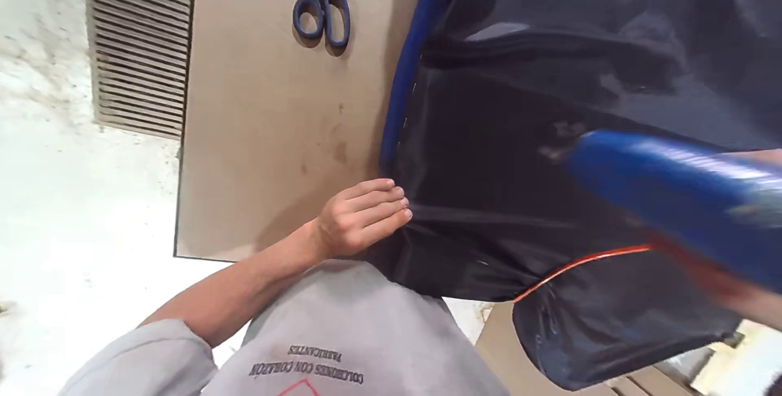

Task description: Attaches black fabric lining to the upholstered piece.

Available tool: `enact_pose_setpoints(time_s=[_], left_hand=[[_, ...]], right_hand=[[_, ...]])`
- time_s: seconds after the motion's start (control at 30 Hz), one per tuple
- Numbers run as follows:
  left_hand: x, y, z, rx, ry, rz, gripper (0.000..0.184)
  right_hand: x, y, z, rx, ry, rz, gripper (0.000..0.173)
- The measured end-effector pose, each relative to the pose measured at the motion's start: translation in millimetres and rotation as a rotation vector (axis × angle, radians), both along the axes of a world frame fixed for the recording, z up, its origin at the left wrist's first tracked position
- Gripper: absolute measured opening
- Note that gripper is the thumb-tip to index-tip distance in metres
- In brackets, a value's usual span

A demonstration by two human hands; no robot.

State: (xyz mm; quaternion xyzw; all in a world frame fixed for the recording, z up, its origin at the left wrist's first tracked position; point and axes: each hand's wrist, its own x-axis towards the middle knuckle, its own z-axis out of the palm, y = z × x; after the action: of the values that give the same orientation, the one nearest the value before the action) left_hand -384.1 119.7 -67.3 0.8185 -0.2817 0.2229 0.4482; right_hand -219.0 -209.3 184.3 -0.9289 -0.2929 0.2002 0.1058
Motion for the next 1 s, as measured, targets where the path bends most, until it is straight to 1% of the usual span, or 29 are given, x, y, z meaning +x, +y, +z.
enact_pose_setpoints(time_s=[0.03, 0.1, 0.17, 0.23, 0.63, 0.83, 1.0], left_hand=[[-1.6, -0.8, -0.7, -0.008, 0.009, 0.007, 0.017], [-3.9, -1.8, -3.5, -0.029, 0.015, 0.028, 0.016], [-7.1, -4.0, -5.5, -0.046, 0.025, 0.052, 0.017], [-7.3, -3.9, -5.9, -0.054, 0.035, 0.062, 0.016], [-12.0, -7.3, -9.1, -0.103, 0.046, 0.108, 0.017], [-14.8, -8.9, -11.7, -0.101, 0.049, 0.140, 0.019], [-15.6, -8.7, -9.9, -0.055, 0.061, 0.171, 0.020]], right_hand=[[0.4, 22.4, -2.9, -0.030, -0.026, 0.068, 0.053], [-3.6, 50.4, -15.7, -0.028, -0.043, 0.193, 0.047], [-10.2, 63.1, -27.8, -0.007, 0.000, 0.249, 0.042], [-15.9, 70.5, -36.9, 0.004, 0.012, 0.283, 0.040], [-25.3, 104.6, -60.8, -0.049, 0.033, 0.232, 0.039], [-22.5, 121.5, -67.3, -0.080, 0.047, 0.259, 0.038], [-19.6, 128.0, -73.6, -0.120, 0.070, 0.291, 0.041]])
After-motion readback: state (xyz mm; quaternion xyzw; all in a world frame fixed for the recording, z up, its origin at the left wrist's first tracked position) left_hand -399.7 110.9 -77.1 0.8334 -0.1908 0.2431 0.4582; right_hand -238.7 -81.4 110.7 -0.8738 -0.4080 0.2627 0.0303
